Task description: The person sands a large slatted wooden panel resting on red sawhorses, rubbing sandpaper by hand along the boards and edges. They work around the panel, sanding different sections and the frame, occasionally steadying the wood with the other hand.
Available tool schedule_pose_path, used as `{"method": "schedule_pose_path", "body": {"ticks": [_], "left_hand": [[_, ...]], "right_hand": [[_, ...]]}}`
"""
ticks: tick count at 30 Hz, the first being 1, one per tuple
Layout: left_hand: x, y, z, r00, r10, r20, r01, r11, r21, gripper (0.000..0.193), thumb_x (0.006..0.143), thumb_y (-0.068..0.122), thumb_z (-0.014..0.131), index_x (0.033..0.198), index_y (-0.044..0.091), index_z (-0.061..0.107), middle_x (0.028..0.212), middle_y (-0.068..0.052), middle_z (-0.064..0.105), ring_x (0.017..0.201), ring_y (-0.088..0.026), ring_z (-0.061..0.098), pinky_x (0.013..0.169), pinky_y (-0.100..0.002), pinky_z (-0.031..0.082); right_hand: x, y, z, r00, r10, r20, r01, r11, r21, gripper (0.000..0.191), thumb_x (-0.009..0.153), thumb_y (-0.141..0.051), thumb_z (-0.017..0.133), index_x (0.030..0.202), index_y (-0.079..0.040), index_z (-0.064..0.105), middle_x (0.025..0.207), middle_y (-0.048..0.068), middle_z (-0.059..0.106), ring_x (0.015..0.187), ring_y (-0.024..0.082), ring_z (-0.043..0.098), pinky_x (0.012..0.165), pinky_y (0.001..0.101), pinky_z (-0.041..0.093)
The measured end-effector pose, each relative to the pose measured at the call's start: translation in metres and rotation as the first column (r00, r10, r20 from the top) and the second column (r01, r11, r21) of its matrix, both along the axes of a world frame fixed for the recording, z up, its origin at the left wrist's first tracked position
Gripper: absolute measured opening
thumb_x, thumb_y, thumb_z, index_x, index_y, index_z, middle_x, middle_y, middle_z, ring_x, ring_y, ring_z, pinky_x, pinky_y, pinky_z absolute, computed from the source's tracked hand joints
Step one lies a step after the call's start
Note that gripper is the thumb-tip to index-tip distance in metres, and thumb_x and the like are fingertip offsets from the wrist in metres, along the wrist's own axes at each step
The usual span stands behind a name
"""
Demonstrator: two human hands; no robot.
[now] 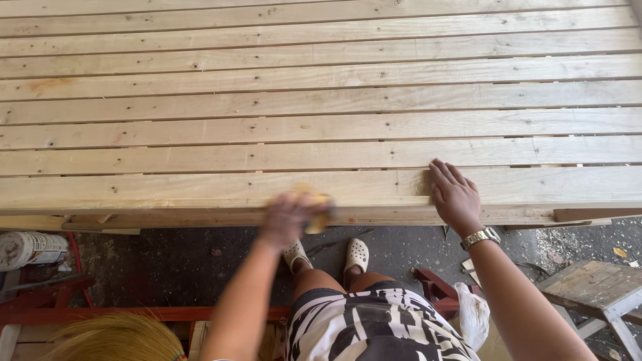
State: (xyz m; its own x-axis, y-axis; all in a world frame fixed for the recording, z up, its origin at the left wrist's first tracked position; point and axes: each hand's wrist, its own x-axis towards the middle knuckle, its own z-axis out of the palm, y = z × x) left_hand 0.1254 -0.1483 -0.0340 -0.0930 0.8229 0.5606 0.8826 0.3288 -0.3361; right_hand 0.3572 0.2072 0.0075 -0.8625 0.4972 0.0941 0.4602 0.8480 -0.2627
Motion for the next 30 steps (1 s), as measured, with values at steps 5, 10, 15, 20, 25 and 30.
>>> {"method": "schedule_pose_path", "body": {"ticks": [5, 10, 15, 20, 25, 30], "left_hand": [[-0.043, -0.107, 0.052, 0.943, 0.277, 0.186, -0.193, 0.907, -0.375, 0.083, 0.086, 0.008, 0.056, 0.148, 0.057, 0.029, 0.127, -0.001, 0.046, 0.118, -0.025, 0.045, 0.110, -0.048, 0.038], [0.016, -0.013, 0.052, 0.848, 0.087, 0.523, 0.011, 0.983, -0.181, 0.058, 0.107, 0.013, 0.052, 0.155, 0.043, 0.037, 0.127, -0.006, 0.051, 0.123, -0.029, 0.050, 0.109, -0.050, 0.040], [0.138, 0.177, 0.041, 0.490, -0.163, 0.856, 0.325, 0.946, -0.005, 0.048, 0.093, -0.008, 0.043, 0.114, 0.028, 0.067, 0.127, 0.008, 0.071, 0.134, -0.008, 0.058, 0.113, -0.029, 0.049], [0.162, 0.226, 0.020, 0.809, -0.146, 0.570, 0.295, 0.939, -0.178, 0.024, 0.093, 0.020, 0.047, 0.107, 0.020, 0.068, 0.137, -0.001, 0.067, 0.140, -0.023, 0.058, 0.119, -0.043, 0.037], [0.070, 0.092, 0.014, 0.807, -0.109, 0.580, 0.172, 0.984, -0.055, 0.054, 0.098, -0.002, 0.049, 0.142, 0.029, 0.058, 0.137, 0.003, 0.063, 0.094, -0.017, 0.061, 0.081, -0.035, 0.050], [-0.037, -0.068, 0.047, 0.968, 0.154, 0.200, -0.101, 0.962, -0.252, 0.078, 0.088, 0.003, 0.055, 0.143, 0.057, 0.041, 0.131, -0.001, 0.047, 0.116, -0.028, 0.050, 0.102, -0.048, 0.044]], "right_hand": [[0.000, 0.005, 0.000, 1.000, -0.001, -0.024, -0.002, 0.994, -0.109, 0.049, 0.099, -0.025, 0.045, 0.147, -0.023, 0.054, 0.157, -0.007, 0.049, 0.148, 0.016, 0.038, 0.114, 0.0414, 0.033], [0.007, 0.014, 0.022, 0.916, -0.330, -0.228, 0.014, 0.596, -0.803, 0.037, 0.103, -0.014, 0.049, 0.136, -0.009, 0.065, 0.134, 0.008, 0.070, 0.132, 0.019, 0.061, 0.114, 0.0377, 0.046], [-0.003, 0.014, 0.032, 0.824, -0.552, -0.123, 0.045, 0.281, -0.959, 0.036, 0.100, -0.007, 0.043, 0.130, -0.007, 0.064, 0.126, 0.012, 0.069, 0.122, 0.019, 0.064, 0.097, 0.0417, 0.057], [0.005, 0.017, 0.025, 0.901, -0.403, -0.161, 0.049, 0.464, -0.884, 0.033, 0.104, -0.012, 0.047, 0.129, -0.003, 0.067, 0.123, 0.011, 0.072, 0.118, 0.018, 0.066, 0.102, 0.0327, 0.054], [0.010, 0.019, 0.013, 0.950, -0.283, -0.135, 0.083, 0.642, -0.762, 0.031, 0.104, -0.017, 0.051, 0.127, -0.009, 0.070, 0.115, 0.002, 0.078, 0.106, 0.014, 0.069, 0.093, 0.0310, 0.055], [-0.003, 0.007, 0.009, 0.957, -0.290, -0.013, 0.245, 0.829, -0.503, 0.028, 0.101, -0.031, 0.056, 0.120, -0.025, 0.076, 0.105, -0.008, 0.080, 0.089, 0.009, 0.070, 0.077, 0.0305, 0.053]]}}
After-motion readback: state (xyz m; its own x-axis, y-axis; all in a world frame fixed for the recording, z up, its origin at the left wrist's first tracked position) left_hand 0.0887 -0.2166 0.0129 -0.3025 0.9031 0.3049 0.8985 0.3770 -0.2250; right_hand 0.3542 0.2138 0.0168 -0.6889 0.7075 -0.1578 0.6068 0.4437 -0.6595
